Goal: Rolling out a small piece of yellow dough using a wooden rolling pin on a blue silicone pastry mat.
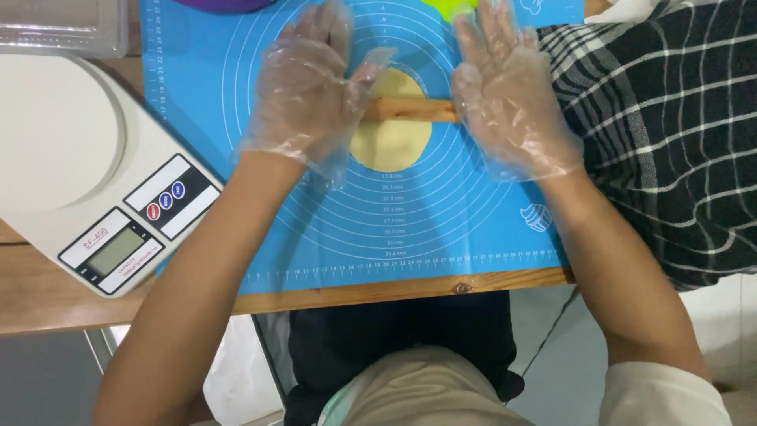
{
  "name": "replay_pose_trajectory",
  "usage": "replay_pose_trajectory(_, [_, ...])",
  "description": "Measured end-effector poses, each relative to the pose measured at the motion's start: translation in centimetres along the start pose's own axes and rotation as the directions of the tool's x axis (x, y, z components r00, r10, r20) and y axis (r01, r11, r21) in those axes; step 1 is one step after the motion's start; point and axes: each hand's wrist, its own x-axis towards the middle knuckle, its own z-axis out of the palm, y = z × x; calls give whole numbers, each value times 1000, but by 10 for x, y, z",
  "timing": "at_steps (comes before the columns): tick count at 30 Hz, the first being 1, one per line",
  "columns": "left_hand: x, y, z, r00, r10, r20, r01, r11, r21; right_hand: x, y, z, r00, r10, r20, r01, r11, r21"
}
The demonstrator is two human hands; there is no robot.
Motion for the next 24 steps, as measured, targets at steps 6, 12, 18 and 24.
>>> replay_pose_trajectory(6, [-11, 12, -10, 915, -143, 377, 56, 971, 234, -10, -13, -10, 995, -101, -20, 96, 978, -186])
replay_pose_trajectory(12, [-44, 26, -12, 884, -167, 437, 65, 969, 238, -46, -17, -4, 981, -182, -62, 177, 981, -82])
replay_pose_trajectory(18, [-84, 38, -16, 984, 58, 165, -92, 974, 206, -70, -19, 3, 937, -311, -157, 304, 950, -73])
replay_pose_trajectory(24, [-107, 59, -26, 981, 42, 190, -70, 987, 142, -94, -19, 16, 967, -221, -123, 221, 975, -13])
